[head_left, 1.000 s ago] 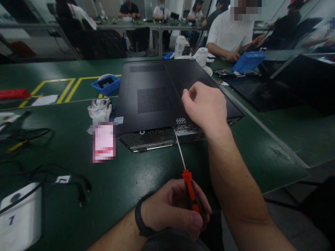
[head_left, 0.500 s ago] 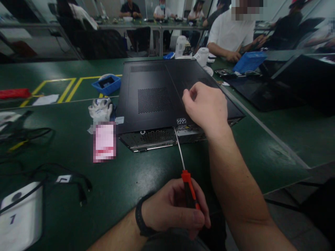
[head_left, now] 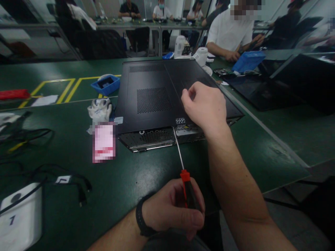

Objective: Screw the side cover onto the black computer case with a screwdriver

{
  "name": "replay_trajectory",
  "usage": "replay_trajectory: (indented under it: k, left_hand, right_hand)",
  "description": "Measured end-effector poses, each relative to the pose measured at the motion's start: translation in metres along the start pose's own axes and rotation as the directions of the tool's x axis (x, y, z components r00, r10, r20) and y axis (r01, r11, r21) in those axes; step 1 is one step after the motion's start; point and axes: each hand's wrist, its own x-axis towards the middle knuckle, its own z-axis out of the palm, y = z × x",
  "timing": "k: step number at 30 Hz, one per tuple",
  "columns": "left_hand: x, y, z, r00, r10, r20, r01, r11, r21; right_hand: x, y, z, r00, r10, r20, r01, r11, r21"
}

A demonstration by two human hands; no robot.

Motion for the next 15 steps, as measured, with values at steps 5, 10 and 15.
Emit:
replay_trajectory:
  k: [5,10,15]
  left_hand:
    - [0.0003,0.0013,0.0013,1.000,-0.021,-0.022,0.020,1.000,-0.010]
    - [-0.0017,0.0072,0.0031,0.995,-0.085,-0.057,0.083,0.996,-0.024]
    - [-0.0017,0.0086,0.0056,0.994,-0.086,-0.063,0.086,0.996,-0.017]
  right_hand:
    - [0.0006,0.0003,0.0003,1.000,0.012,0.019,-0.011,1.000,-0.008]
    - [0.0008,0.0009,0.0006,1.000,-0.006,0.010,0.006,1.000,-0.008]
    - [0.0008,0.0007,-0.0001,1.000,-0.011,0.004,0.011,1.000,-0.012]
